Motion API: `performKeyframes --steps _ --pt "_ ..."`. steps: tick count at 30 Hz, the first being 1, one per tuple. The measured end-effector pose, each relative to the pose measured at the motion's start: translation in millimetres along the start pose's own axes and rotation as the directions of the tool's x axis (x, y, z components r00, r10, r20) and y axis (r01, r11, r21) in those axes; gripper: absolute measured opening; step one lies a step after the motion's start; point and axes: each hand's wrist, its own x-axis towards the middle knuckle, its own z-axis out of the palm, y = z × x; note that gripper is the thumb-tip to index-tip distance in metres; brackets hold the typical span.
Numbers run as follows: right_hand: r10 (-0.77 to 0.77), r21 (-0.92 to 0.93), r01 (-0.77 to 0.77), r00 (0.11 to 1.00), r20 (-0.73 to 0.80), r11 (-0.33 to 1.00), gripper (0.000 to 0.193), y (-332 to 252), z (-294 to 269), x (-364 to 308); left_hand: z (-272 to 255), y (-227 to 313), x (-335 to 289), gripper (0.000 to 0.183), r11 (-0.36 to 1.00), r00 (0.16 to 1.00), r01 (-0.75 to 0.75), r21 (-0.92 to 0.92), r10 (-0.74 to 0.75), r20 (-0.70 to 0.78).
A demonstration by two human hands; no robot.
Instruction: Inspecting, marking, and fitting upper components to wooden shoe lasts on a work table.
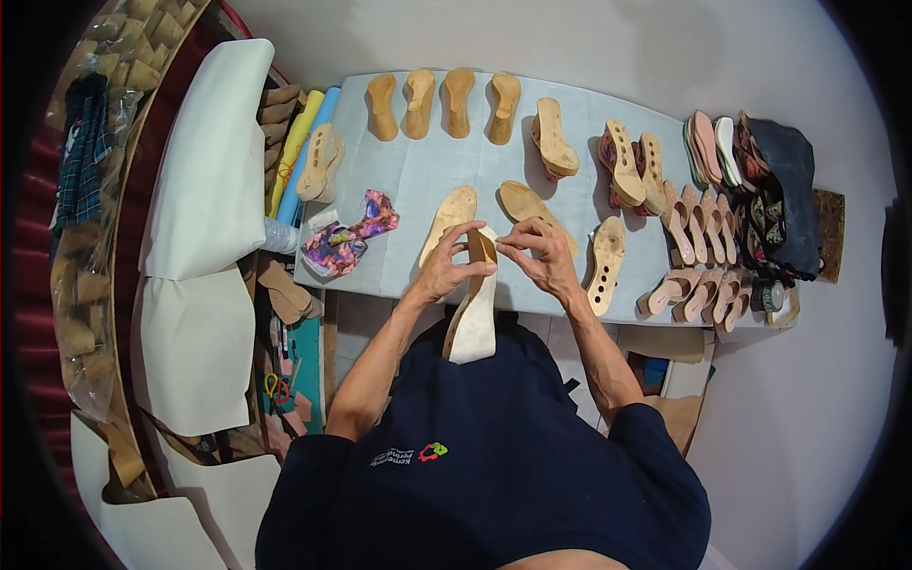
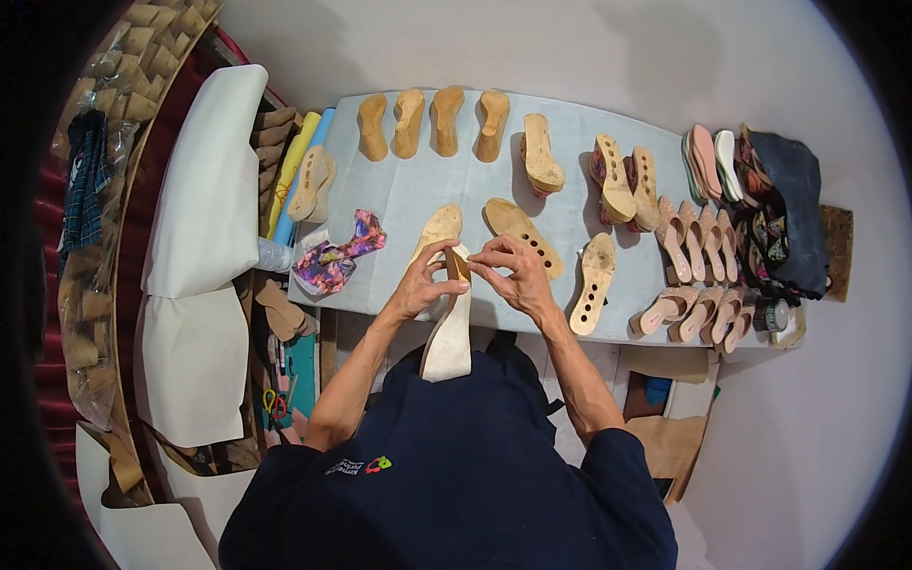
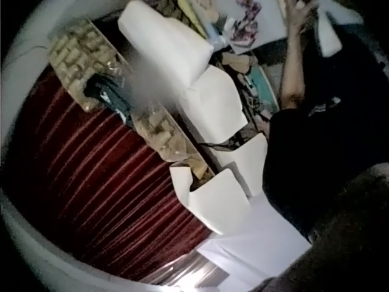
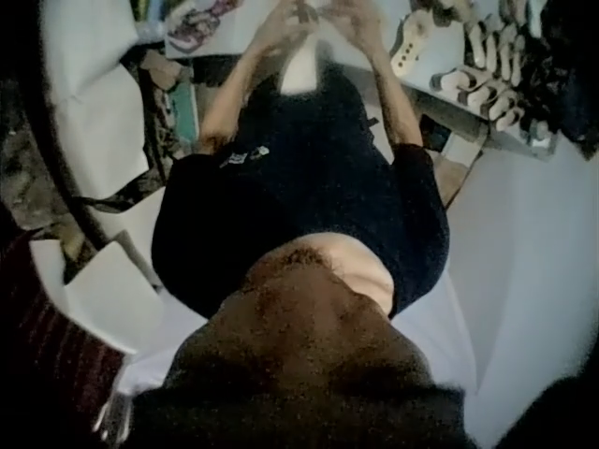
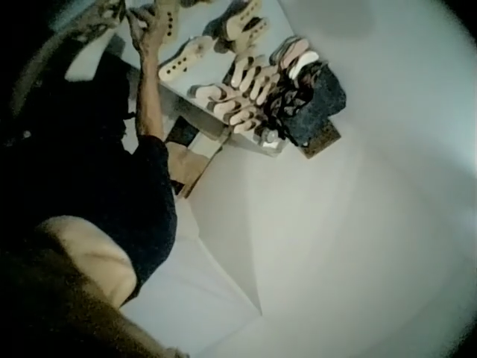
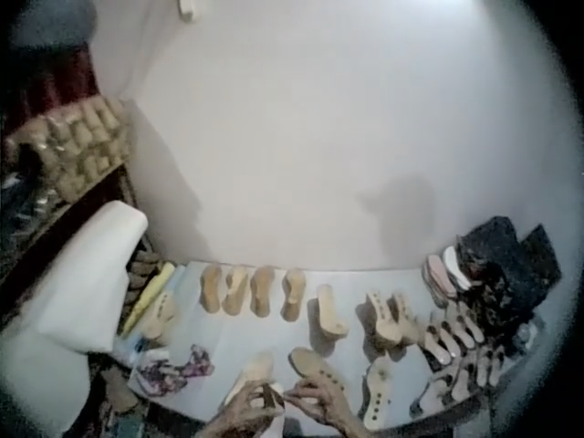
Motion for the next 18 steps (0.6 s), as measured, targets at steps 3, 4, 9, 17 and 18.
performKeyframes --steps 3,4,9,17,18 --pt "0.106 0.064 -0.108 0.994 0.041 0.992 0.016 -8 4 -8 -1 -5 0 0.078 0.999 1.0 -0.026 0.034 0.026 0.006" --pt "0.106 0.064 -0.109 0.993 0.043 0.992 0.016 -9 6 -9 -1 -6 -1 0.076 0.999 0.999 -0.035 0.03 0.035 0.005" --pt "0.117 0.048 -0.118 0.992 0.039 0.992 0.016 -9 13 -17 -3 -9 -1 0.077 0.997 0.998 -0.064 0.04 0.063 0.014" --pt "0.102 0.051 -0.104 0.994 0.037 0.993 0.017 -1 20 -24 -11 -15 -1 0.059 0.996 0.995 -0.028 -0.082 0.035 0.094" --pt "0.097 0.041 -0.098 0.995 0.034 0.994 0.017 -1 19 -24 -10 -13 -2 0.056 0.99 0.995 0.05 -0.135 -0.038 0.088"
